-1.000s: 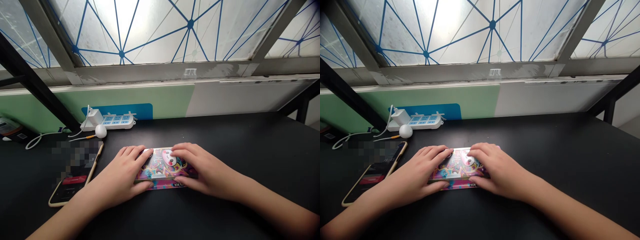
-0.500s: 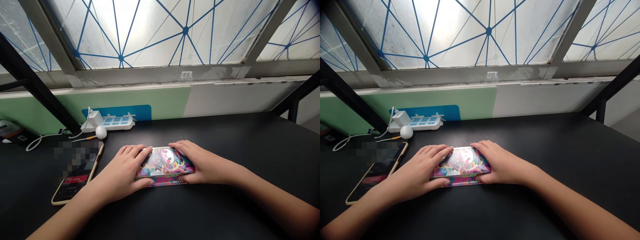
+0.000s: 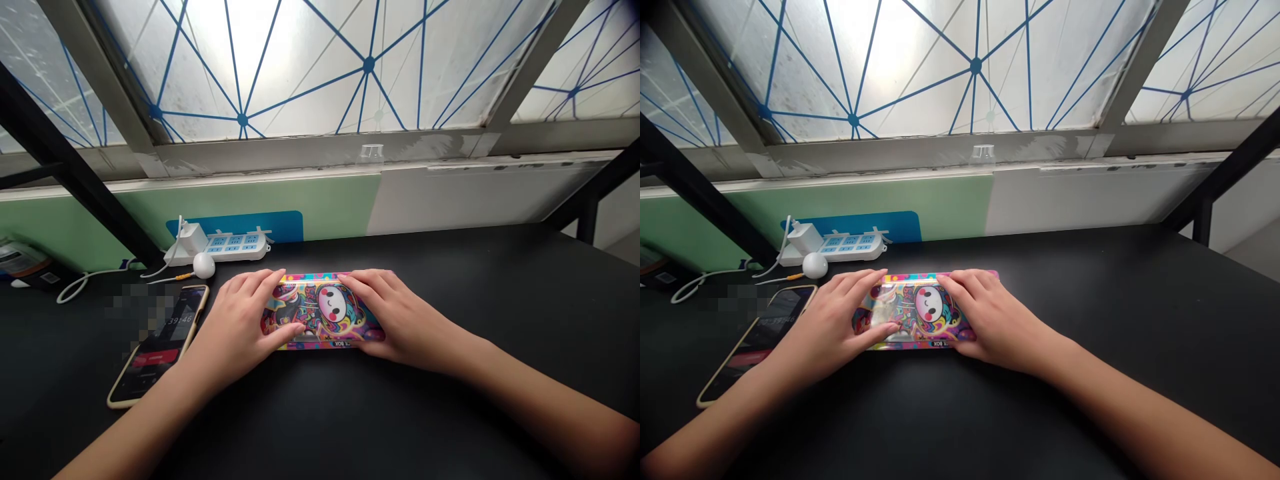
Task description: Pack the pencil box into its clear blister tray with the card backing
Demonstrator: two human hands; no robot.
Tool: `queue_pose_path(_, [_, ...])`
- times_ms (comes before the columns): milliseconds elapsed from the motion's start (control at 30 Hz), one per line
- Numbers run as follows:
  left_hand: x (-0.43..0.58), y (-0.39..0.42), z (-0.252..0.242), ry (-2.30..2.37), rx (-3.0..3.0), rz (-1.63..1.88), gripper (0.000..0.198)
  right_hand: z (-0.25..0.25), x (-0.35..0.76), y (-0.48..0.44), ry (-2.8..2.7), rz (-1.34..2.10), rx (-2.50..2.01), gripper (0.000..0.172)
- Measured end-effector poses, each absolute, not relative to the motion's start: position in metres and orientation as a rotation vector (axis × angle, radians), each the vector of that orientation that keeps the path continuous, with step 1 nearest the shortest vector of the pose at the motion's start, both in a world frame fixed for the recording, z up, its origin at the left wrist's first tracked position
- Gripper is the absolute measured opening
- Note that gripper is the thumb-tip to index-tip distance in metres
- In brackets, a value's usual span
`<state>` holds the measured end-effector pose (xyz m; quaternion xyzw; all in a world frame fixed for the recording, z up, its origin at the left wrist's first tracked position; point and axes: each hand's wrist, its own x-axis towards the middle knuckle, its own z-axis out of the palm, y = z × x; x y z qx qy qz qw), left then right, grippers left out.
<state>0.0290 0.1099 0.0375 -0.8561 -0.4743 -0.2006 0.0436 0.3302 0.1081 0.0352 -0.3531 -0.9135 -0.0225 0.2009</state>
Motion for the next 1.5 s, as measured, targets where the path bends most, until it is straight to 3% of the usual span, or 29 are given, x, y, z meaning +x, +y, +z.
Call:
queue_pose_path(200, [0.019,0.116,0.047,-1.401,-2.547,-0.704,0.079,0.031,0.332,0.112,-2.534,-0.334,-0.866,0.084])
queue_pose_path(367, [0.014,0.121,0.050,-1.290,-2.639,-0.864,0.083,0.035,0.332,0.111,-2.516,-0.289,-0.852,0.085])
queue_pose_path(467, [0.014,0.120,0.050,-1.204,-2.626,-0.925,0.078,0.039,0.331,0.110,-2.429,-0.223,-0.869,0.078])
queue_pose_path(633, [0.018,0.115,0.052,-1.097,-2.557,-0.922,0.066,0.043,0.327,0.104,-2.193,-0.269,-1.024,0.049])
queue_pose_path(800, [0.022,0.108,0.055,-1.041,-2.468,-0.828,0.063,0.046,0.323,0.095,-2.142,-0.318,-1.027,0.046])
queue_pose_path(1000, [0.028,0.100,0.052,-1.005,-2.499,-0.686,0.026,0.044,0.321,0.093,-2.278,-0.478,-0.950,0.035])
queue_pose_path(1100, [0.030,0.097,0.049,-1.049,-2.565,-0.667,0.023,0.044,0.318,0.090,-2.342,-0.502,-0.894,0.023])
queue_pose_path(1367, [0.039,0.086,0.053,-0.980,-2.635,-0.481,0.027,0.039,0.306,0.078,-2.476,-0.547,-0.854,0.021])
queue_pose_path(1500, [0.041,0.085,0.053,-0.982,-2.661,-0.484,0.018,0.030,0.303,0.079,-2.529,-0.545,-0.862,0.025])
